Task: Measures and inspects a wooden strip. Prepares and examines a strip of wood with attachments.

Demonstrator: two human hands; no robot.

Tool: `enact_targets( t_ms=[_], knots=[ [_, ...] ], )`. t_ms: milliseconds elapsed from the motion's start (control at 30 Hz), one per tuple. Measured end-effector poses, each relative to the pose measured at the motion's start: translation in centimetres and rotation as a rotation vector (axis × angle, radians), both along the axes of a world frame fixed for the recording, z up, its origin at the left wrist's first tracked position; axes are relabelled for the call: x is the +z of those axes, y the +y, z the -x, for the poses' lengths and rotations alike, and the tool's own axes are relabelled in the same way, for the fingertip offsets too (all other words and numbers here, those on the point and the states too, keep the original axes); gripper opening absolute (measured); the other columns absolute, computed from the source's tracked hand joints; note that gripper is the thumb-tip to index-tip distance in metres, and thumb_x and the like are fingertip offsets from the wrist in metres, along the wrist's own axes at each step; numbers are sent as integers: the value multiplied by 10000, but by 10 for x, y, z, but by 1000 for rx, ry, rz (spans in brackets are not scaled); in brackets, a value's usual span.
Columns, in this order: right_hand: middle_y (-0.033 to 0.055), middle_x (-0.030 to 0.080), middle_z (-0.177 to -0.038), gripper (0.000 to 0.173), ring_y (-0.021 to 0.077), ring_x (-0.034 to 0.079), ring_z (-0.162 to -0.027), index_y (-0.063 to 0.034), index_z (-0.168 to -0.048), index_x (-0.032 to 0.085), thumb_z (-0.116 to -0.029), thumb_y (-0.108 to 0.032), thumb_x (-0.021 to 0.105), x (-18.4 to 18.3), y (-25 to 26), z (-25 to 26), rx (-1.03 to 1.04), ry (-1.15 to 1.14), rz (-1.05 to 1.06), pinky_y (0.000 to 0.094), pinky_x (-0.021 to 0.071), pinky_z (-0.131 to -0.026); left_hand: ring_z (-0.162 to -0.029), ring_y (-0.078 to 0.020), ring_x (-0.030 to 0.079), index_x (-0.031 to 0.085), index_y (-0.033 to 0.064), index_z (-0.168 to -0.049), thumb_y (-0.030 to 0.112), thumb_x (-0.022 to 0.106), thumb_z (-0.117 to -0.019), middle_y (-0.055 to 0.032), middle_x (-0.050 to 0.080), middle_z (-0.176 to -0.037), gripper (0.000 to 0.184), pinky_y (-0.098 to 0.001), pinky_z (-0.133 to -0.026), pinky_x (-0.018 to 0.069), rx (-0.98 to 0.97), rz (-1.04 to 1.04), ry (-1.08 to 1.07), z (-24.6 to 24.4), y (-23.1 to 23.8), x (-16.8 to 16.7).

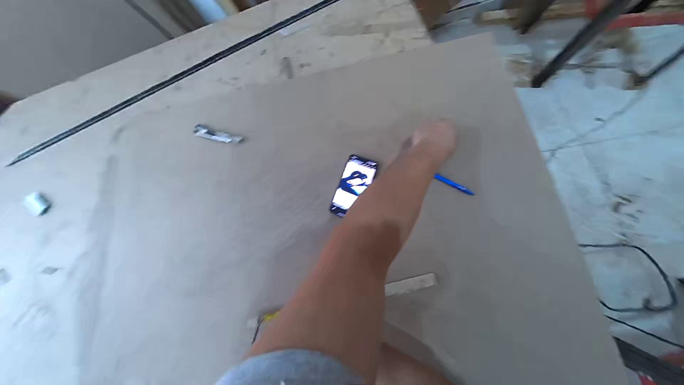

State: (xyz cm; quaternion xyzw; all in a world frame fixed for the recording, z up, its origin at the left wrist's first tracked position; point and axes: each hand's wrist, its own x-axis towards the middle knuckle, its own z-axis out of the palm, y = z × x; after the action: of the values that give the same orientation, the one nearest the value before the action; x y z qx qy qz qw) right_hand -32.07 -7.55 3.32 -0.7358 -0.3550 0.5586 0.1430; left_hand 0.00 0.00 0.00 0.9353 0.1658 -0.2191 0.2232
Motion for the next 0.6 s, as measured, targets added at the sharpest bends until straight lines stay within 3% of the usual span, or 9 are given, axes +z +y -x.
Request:
enact_targets(
  t_ms=[67, 133, 233, 300, 367, 433, 500, 533, 600],
  knots=[
    [233, 660, -1303, 388, 380, 647, -1192, 8, -1351, 621, -1042, -201, 513, -6, 14, 1, 12, -56, -47, 523, 509, -1007, -1132, -347, 672, 716, 5, -1099, 302, 700, -947, -187, 702, -1158, 334, -576, -917, 566, 52, 121, -126, 48, 22, 13],
    [244, 682, -1250, 319, 385, 671, -1148, 43, -1277, 664, -1038, -108, 518, -13, 22, 14, 33, -90, -83, 511, 528, -991, -921, -290, 708, 736, 20, -1021, 287, 727, -935, -148, 725, -962, 280, -535, -823, 581, 242, 288, -239, 140, 50, 37],
    [181, 671, -1206, 216, 359, 674, -1094, -34, -1144, 708, -989, -126, 589, -35, 26, 33, 282, -185, 39, 534, 576, -876, -789, -194, 705, 710, 39, -1043, 179, 664, -960, -85, 718, -921, 168, -428, -728, 619, 586, 488, -376, 325, 93, 59],
    [163, 674, -1168, 206, 349, 673, -1086, -63, -1117, 714, -1004, -169, 578, -46, 26, 36, 298, -223, 30, 540, 578, -878, -747, -208, 701, 685, 38, -998, 132, 643, -943, -88, 721, -911, 117, -421, -688, 624, 785, 556, -519, 443, 107, 55],
    [155, 700, -1082, 224, 346, 691, -1033, -80, -1077, 718, -1028, -230, 559, -52, 28, 37, 305, -262, 8, 557, 575, -845, -720, -198, 699, 647, 61, -1001, 72, 650, -927, -79, 720, -925, 75, -390, -661, 633, 939, 611, -632, 528, 98, 51],
    [133, 703, -1003, 236, 328, 699, -983, -91, -1024, 710, -1036, -260, 546, -54, 30, 36, 351, -300, 1, 549, 576, -805, -718, -214, 707, 607, 71, -1101, -7, 664, -910, -86, 711, -922, 215, -396, -661, 645, 1026, 672, -696, 570, 73, 44],
    [127, 694, -963, 237, 321, 694, -959, -90, -980, 698, -1040, -257, 540, -56, 29, 35, 382, -323, -17, 547, 566, -780, -786, -240, 743, 620, 50, -1276, -22, 687, -927, -101, 740, -961, 363, -432, -736, 663, 1074, 655, -682, 581, 43, 31],
    [122, 693, -962, 235, 317, 692, -960, -95, -974, 697, -1041, -257, 540, -56, 29, 35, 386, -333, -21, 548, 564, -781, -831, -231, 754, 644, 38, -1292, -5, 693, -943, -93, 753, -984, 355, -428, -786, 664, 1091, 614, -669, 580, 28, 22],
    [109, 697, -982, 235, 307, 690, -979, -112, -989, 707, -1042, -269, 540, -56, 28, 37, 388, -356, -16, 543, 566, -795, -893, -189, 768, 701, 32, -1180, 55, 708, -967, -65, 774, -1012, 214, -394, -841, 665, 1105, 483, -679, 572, 5, -1]
  ],
)
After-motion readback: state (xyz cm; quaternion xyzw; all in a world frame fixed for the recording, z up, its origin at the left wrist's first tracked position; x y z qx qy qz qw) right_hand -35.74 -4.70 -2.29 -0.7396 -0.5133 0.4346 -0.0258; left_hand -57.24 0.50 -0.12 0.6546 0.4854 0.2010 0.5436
